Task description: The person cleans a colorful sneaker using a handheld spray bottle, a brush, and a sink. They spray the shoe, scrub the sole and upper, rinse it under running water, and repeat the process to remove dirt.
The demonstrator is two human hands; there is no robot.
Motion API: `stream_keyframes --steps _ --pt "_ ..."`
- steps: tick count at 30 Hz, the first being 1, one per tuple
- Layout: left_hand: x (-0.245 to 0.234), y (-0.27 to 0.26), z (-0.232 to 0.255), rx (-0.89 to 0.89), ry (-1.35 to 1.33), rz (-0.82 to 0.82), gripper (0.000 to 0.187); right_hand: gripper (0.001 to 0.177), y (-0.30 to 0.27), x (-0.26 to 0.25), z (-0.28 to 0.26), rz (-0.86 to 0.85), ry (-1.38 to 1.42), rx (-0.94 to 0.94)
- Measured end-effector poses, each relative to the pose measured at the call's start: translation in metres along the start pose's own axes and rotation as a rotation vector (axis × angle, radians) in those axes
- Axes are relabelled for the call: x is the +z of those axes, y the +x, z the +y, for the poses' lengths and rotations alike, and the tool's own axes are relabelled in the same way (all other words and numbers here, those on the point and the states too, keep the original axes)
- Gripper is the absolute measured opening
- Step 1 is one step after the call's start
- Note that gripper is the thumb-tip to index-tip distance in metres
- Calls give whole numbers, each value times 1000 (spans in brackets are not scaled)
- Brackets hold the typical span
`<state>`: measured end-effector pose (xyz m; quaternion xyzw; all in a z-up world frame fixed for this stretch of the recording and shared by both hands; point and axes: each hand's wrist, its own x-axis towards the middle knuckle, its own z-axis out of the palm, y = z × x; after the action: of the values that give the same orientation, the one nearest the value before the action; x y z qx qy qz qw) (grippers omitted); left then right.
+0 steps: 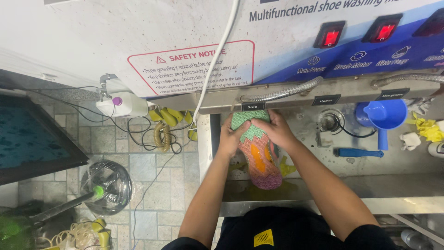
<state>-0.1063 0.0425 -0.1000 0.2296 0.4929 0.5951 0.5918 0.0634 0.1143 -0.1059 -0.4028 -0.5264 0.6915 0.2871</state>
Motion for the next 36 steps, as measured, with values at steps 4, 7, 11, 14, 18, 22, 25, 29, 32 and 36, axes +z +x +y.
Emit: stream_keyframes --steps 4,7,11,14,18,22,25,29,32,36 --pt "3 2 1 -35 -60 22 39 29 3 1 -4 24 69 56" --pt "5 0 4 -33 -39 10 41 30 3 1 -10 26 -127 100" --pt "2 -7 -1 -9 -103 -44 44 44 -7 5 -15 22 -21 39" --pt "-1 -12 -6 36 -101 -73 45 48 -16 9 -17 0 60 1" --pt "-3 -19 -9 57 -68 -95 49 47 -25 7 -22 -26 9 -56" --pt "-4 -25 -11 80 -55 -99 55 46 -32 4 -21 -63 -92 -157" --pt "-5 -26 -11 54 -53 -102 56 48 -34 3 -16 -76 3 -117" --pt "3 -19 -2 36 -23 -63 54 49 -24 2 -12 -31 15 -3" --pt "12 -16 6 -61 -6 19 50 56 -22 -2 -4 32 -8 68" --pt "12 1 23 -278 -105 90 45 72 -26 -8 10 32 -34 114"
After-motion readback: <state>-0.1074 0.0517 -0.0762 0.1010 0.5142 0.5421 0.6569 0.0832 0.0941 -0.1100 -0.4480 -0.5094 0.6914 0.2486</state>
